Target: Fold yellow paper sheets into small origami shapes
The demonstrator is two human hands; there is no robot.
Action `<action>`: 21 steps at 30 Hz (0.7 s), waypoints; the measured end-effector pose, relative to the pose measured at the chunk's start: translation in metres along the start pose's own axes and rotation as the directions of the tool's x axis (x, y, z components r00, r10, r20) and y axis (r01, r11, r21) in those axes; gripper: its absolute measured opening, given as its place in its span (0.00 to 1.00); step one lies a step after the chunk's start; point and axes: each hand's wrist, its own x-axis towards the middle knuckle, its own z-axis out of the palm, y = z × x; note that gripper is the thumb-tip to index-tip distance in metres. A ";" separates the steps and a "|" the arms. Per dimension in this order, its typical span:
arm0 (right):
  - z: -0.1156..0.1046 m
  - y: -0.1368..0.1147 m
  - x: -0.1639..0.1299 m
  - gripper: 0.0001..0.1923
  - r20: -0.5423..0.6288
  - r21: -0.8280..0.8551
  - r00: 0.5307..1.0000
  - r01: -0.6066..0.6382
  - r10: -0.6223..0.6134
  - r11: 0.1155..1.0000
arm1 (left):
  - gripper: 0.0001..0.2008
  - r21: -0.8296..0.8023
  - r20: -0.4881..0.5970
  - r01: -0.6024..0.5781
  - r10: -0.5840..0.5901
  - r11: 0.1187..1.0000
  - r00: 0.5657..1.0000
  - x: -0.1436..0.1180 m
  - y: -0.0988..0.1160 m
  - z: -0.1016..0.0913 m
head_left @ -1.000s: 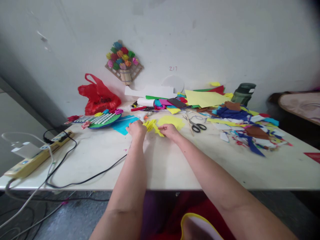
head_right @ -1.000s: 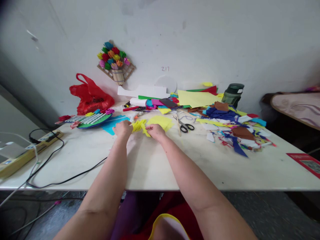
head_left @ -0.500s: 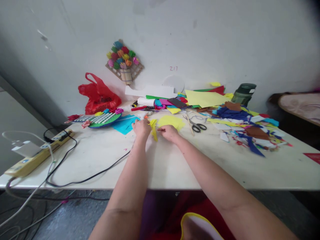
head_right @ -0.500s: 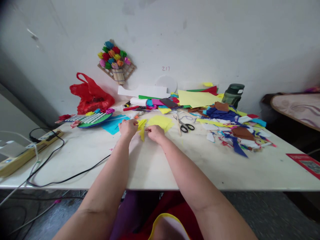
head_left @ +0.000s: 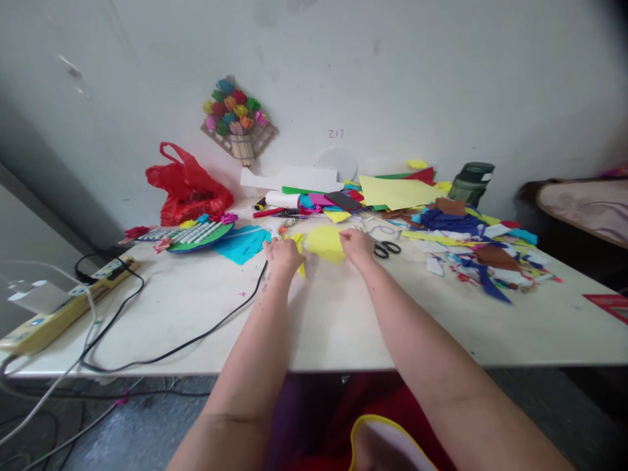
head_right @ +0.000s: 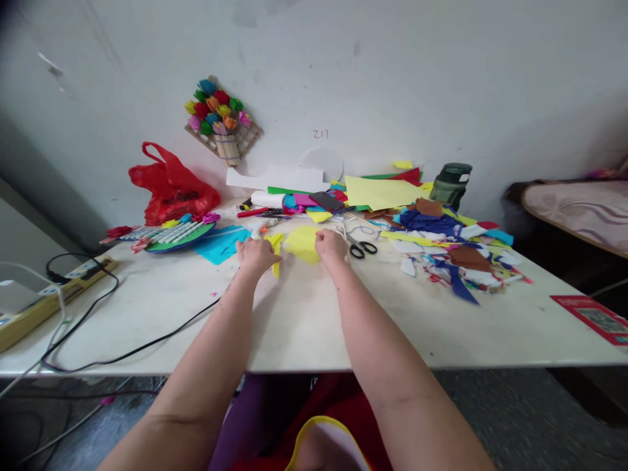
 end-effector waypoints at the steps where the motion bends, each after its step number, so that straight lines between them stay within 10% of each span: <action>1: 0.000 0.001 0.001 0.15 0.003 -0.025 1.000 -0.005 0.006 1.000 | 0.11 0.001 0.006 -0.015 0.015 1.000 1.000 0.000 0.000 0.001; 14: 0.004 0.013 0.008 0.17 0.149 -0.276 0.962 0.262 -0.228 0.925 | 0.11 -0.068 -0.153 -0.108 0.096 0.992 0.983 0.011 -0.008 0.017; 21: 0.002 0.005 -0.004 0.19 0.262 -0.332 0.915 0.384 -0.306 0.862 | 0.12 -0.381 -0.216 -0.186 0.109 0.906 0.970 0.006 0.008 0.017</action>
